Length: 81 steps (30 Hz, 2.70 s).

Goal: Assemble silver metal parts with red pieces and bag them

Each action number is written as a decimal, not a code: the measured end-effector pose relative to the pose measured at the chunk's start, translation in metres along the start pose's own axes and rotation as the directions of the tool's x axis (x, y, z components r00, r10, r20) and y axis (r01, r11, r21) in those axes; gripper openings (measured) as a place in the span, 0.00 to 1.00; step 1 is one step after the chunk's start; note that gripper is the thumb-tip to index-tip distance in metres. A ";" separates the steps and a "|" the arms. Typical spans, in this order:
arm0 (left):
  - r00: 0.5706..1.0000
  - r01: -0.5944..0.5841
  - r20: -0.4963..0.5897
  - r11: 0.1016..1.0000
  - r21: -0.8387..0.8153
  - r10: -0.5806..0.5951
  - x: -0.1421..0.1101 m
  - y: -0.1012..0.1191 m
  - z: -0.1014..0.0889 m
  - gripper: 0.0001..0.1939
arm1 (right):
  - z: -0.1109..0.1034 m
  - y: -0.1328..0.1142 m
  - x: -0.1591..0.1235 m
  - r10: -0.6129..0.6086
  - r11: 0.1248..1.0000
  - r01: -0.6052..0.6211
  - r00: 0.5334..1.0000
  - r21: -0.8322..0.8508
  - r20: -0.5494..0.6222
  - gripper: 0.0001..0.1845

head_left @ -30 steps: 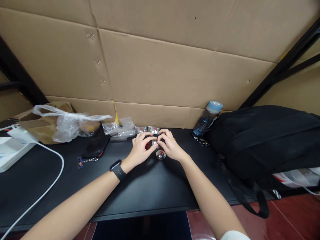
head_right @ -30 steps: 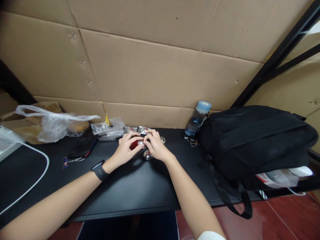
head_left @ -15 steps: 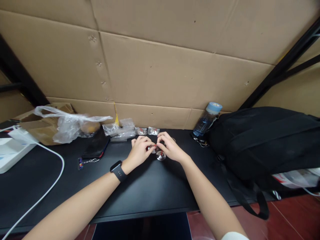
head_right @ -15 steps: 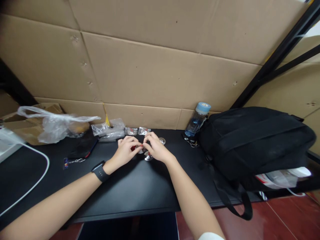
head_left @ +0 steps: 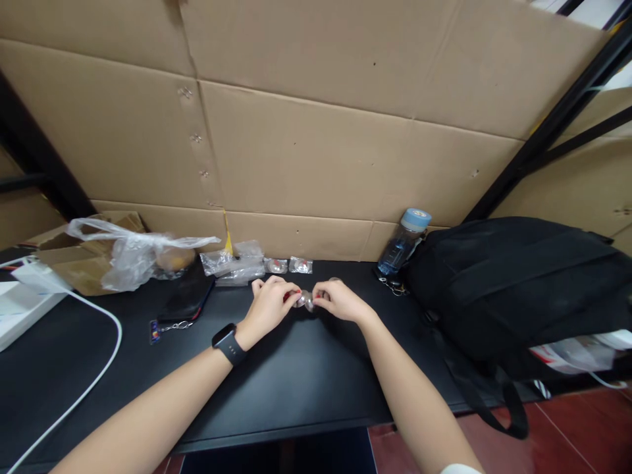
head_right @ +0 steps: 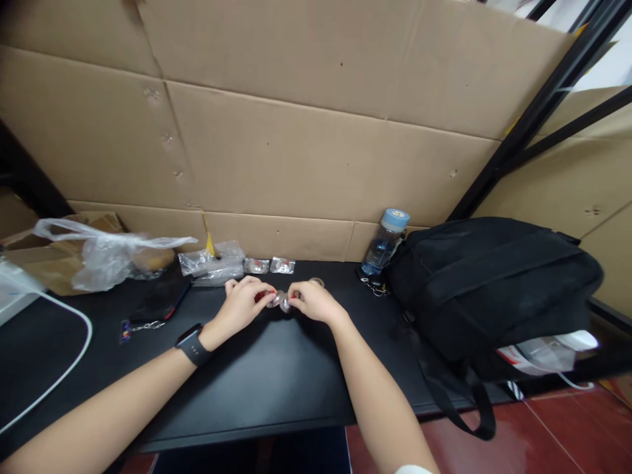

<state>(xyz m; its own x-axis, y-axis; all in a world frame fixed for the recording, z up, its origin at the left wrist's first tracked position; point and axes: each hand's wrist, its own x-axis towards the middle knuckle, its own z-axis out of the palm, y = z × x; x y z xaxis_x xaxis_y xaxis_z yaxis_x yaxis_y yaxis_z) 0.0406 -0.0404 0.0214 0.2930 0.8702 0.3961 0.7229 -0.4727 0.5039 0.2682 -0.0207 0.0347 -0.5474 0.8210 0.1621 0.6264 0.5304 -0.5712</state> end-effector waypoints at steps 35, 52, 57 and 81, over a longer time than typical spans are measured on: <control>0.985 0.171 0.064 0.883 -0.437 -0.160 0.007 -0.014 0.007 0.11 | 0.031 -0.022 0.012 0.200 0.548 -0.053 0.977 0.835 -0.069 0.25; 0.976 0.184 -0.193 0.867 0.463 -0.104 0.018 -0.105 -0.068 0.12 | 0.022 -0.016 0.009 0.137 0.648 0.008 0.982 0.762 -0.126 0.26; 0.972 0.203 -0.208 0.846 0.494 -0.112 0.019 -0.103 -0.068 0.13 | 0.010 -0.020 0.007 0.131 0.629 0.070 0.972 0.774 -0.195 0.25; 0.931 0.209 -0.359 0.901 0.380 -0.064 0.022 -0.101 -0.081 0.14 | -0.019 -0.021 -0.002 0.167 0.556 0.171 0.935 0.813 -0.311 0.30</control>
<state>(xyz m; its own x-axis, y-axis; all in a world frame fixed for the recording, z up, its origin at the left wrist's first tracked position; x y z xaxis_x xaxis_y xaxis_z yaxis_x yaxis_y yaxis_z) -0.0769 0.0150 0.0412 0.0020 0.7907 0.6122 0.9505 -0.1917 0.2446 0.2672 -0.0294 0.0614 -0.2346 0.9225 0.3066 -0.1969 0.2637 -0.9443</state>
